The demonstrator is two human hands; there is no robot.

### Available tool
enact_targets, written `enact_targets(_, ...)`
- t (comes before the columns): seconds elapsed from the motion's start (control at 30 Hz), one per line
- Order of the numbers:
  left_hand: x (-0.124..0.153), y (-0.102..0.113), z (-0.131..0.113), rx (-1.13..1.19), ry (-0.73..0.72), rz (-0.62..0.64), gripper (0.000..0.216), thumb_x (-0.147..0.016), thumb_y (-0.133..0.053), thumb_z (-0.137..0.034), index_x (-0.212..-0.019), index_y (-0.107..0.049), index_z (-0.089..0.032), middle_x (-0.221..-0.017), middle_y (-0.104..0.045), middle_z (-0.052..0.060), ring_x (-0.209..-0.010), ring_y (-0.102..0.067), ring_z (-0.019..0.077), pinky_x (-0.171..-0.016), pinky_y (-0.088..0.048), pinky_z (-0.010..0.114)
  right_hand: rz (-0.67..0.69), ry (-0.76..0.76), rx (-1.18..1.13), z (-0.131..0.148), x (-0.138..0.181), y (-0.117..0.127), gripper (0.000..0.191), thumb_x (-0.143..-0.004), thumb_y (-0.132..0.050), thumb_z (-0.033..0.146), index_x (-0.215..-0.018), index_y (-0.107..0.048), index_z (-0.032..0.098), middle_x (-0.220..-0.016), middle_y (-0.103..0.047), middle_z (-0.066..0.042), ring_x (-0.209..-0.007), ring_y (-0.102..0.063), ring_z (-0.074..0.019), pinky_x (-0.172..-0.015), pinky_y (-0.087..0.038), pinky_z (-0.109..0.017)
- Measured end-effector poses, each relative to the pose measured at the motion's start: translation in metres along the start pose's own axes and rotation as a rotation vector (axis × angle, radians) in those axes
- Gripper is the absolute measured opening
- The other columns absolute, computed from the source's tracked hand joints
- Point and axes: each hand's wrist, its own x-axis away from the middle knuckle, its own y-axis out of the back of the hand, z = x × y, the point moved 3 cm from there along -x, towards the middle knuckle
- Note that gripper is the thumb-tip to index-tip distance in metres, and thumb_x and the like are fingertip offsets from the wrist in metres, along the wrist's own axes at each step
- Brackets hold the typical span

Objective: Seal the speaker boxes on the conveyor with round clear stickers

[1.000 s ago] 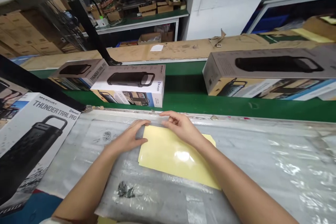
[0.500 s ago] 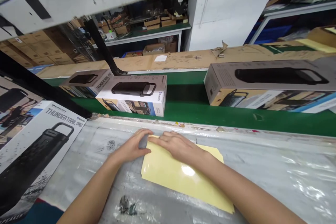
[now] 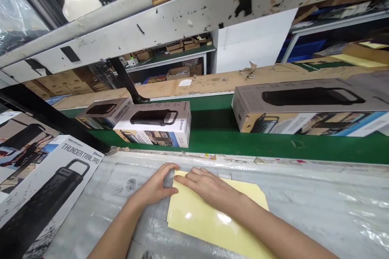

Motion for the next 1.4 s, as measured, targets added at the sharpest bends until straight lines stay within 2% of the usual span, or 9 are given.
enact_targets(0.17, 0.002, 0.002, 0.001, 0.016, 0.024, -0.016, 0.061, -0.078, -0.074, -0.017, -0.135, -0.054, -0.024, -0.144, -0.056, 0.01, -0.139, -0.048, 0.029, -0.122, -0.035, 0.047, -0.011, -0.049, -0.055, 0.004, -0.001, 0.007, 0.064, -0.091, -0.035, -0.006, -0.143, -0.054, 0.025, -0.11, -0.069, -0.008, -0.101, -0.059, -0.0211, -0.088, -0.05, -0.033)
enact_targets(0.27, -0.001, 0.003, 0.006, 0.01, 0.032, -0.042, 0.058, -0.079, -0.073, -0.02, -0.134, -0.056, -0.025, -0.145, -0.056, 0.01, -0.14, -0.048, 0.0311, -0.123, -0.034, 0.049, -0.021, -0.041, -0.028, 0.003, 0.001, 0.006, 0.061, -0.094, -0.039, -0.002, -0.148, -0.05, 0.025, -0.116, -0.07, -0.008, -0.107, -0.058, -0.0211, -0.093, -0.049, -0.033)
enact_targets(0.33, -0.003, 0.003, 0.01, 0.004, 0.034, -0.054, 0.058, -0.078, -0.073, -0.022, -0.134, -0.058, -0.026, -0.144, -0.058, 0.009, -0.14, -0.049, 0.032, -0.123, -0.034, 0.05, -0.032, -0.012, 0.048, 0.0, 0.003, 0.003, 0.055, -0.1, -0.041, 0.004, -0.151, -0.048, 0.025, -0.111, -0.071, -0.008, -0.104, -0.058, -0.0215, -0.09, -0.048, -0.034)
enact_targets(0.43, -0.006, 0.002, 0.012, 0.004, 0.029, -0.057, 0.057, -0.078, -0.073, -0.025, -0.133, -0.059, -0.026, -0.143, -0.059, 0.009, -0.14, -0.049, 0.0331, -0.123, -0.034, 0.051, -0.072, 0.034, 0.174, -0.003, 0.008, -0.002, 0.043, -0.107, -0.041, 0.013, -0.147, -0.052, 0.023, -0.1, -0.071, -0.006, -0.096, -0.058, -0.0207, -0.085, -0.046, -0.033)
enact_targets(0.6, -0.006, 0.0, 0.013, -0.018, 0.039, -0.051, 0.056, -0.079, -0.071, -0.027, -0.133, -0.059, -0.026, -0.145, -0.057, 0.01, -0.142, -0.046, 0.0336, -0.124, -0.032, 0.053, -0.095, 0.07, 0.249, -0.001, 0.011, -0.001, 0.037, -0.108, -0.042, 0.014, -0.141, -0.057, 0.022, -0.094, -0.069, -0.005, -0.093, -0.056, -0.0209, -0.083, -0.044, -0.032)
enact_targets(0.87, -0.006, 0.0, 0.029, -0.03, 0.055, -0.046, 0.059, -0.082, -0.072, -0.044, -0.135, -0.054, -0.024, -0.145, -0.056, 0.012, -0.143, -0.046, 0.0345, -0.125, -0.029, 0.054, -0.095, 0.012, 0.125, -0.003, 0.006, 0.007, 0.048, -0.099, -0.049, 0.005, -0.144, -0.051, 0.021, -0.107, -0.071, -0.006, -0.108, -0.059, -0.021, -0.091, -0.042, -0.032)
enact_targets(1.07, -0.009, -0.002, 0.039, -0.01, 0.028, -0.14, 0.061, -0.08, -0.073, -0.049, -0.133, -0.057, -0.023, -0.143, -0.059, 0.012, -0.142, -0.047, 0.0354, -0.124, -0.032, 0.051, -0.079, 0.049, 0.172, -0.008, 0.008, 0.004, 0.045, -0.1, -0.05, 0.007, -0.144, -0.051, 0.019, -0.111, -0.068, -0.009, -0.111, -0.057, -0.022, -0.093, -0.041, -0.033)
enact_targets(1.2, -0.01, 0.0, 0.032, -0.011, 0.054, -0.069, 0.063, -0.079, -0.074, -0.046, -0.134, -0.056, -0.022, -0.144, -0.057, 0.014, -0.142, -0.046, 0.0369, -0.123, -0.032, 0.053, -0.084, 0.08, 0.181, -0.008, 0.008, 0.002, 0.045, -0.101, -0.047, 0.007, -0.145, -0.049, 0.015, -0.107, -0.068, -0.011, -0.11, -0.056, -0.0225, -0.094, -0.04, -0.034)
enact_targets(1.4, -0.007, 0.002, 0.017, -0.003, 0.063, -0.032, 0.059, -0.08, -0.074, -0.037, -0.135, -0.056, -0.022, -0.145, -0.055, 0.014, -0.143, -0.044, 0.0362, -0.125, -0.027, 0.054, -0.096, 0.055, 0.154, -0.006, 0.006, 0.001, 0.039, -0.102, -0.046, 0.007, -0.139, -0.056, 0.018, -0.1, -0.068, -0.008, -0.101, -0.058, -0.0225, -0.09, -0.043, -0.035)
